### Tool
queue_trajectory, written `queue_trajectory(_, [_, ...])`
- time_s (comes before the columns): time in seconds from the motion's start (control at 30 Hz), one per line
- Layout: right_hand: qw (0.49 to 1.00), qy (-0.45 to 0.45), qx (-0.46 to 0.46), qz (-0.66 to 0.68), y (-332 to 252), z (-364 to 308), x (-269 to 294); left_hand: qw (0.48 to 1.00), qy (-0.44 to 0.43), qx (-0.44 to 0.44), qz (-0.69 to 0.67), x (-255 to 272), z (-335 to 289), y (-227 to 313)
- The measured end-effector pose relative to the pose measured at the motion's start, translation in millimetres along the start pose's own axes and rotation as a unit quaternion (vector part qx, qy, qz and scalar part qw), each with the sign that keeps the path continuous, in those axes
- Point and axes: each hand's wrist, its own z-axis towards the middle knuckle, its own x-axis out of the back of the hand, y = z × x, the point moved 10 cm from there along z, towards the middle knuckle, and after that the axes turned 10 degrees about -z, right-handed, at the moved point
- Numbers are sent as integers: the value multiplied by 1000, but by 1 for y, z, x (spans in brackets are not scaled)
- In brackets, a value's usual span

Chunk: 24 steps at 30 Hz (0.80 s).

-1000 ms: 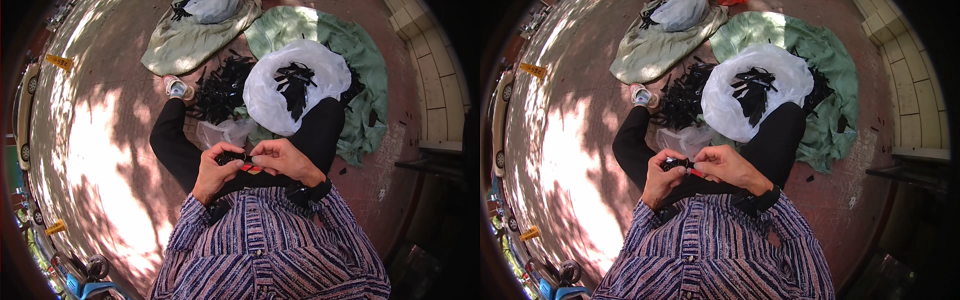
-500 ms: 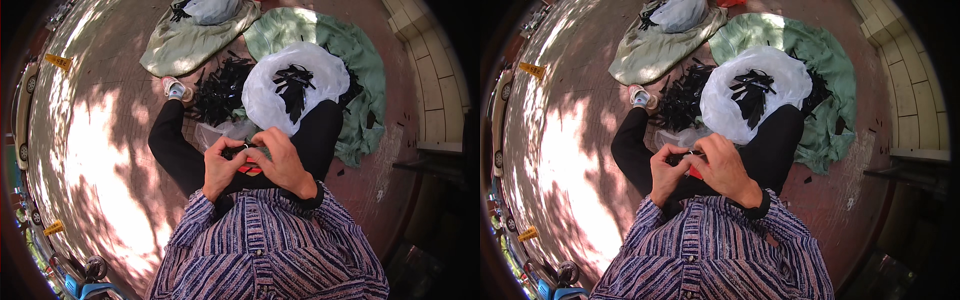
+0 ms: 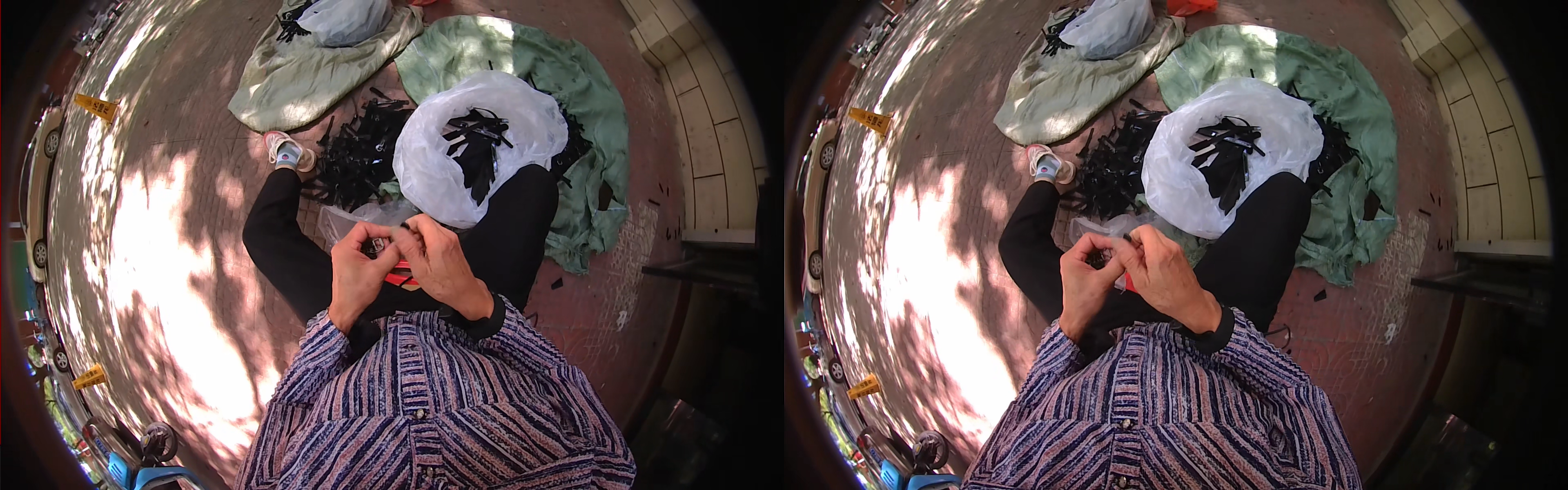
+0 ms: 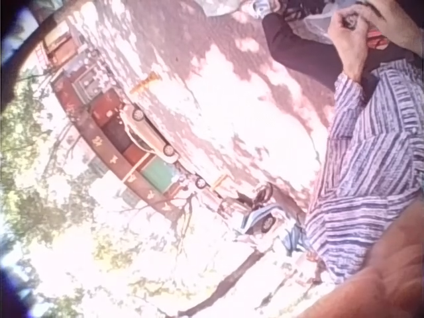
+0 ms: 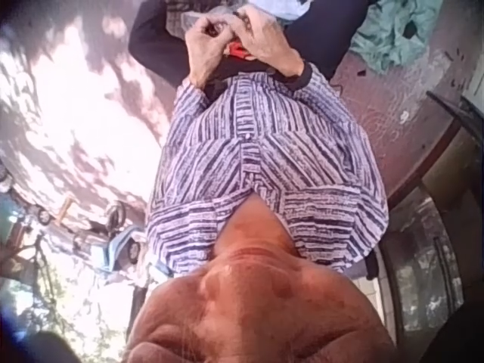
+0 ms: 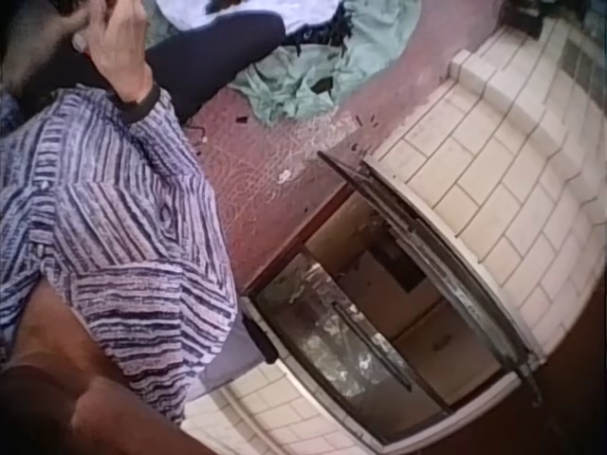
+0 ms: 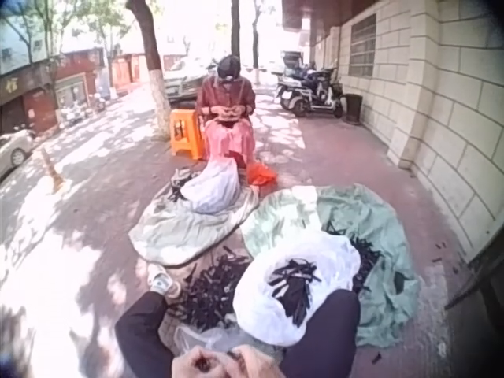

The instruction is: The recorder is sitting on a stool outdoors, manually inspecting and sorting small black shoe components from several bags.

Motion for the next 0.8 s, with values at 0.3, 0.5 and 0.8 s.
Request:
queue_trajectory(0.3, [865, -63, -271, 418, 51, -18, -31, 985, -10, 54, -165, -14, -10, 5])
queue_trajectory(0.5, [920, -41, -223, 320, 40, -14, -17, 959, 48, 136, -244, -17, -12, -10])
queue_trajectory(0.8, [810, -96, -313, 486, 45, -26, -39, 960, 34, 155, -233, -11, -15, -12])
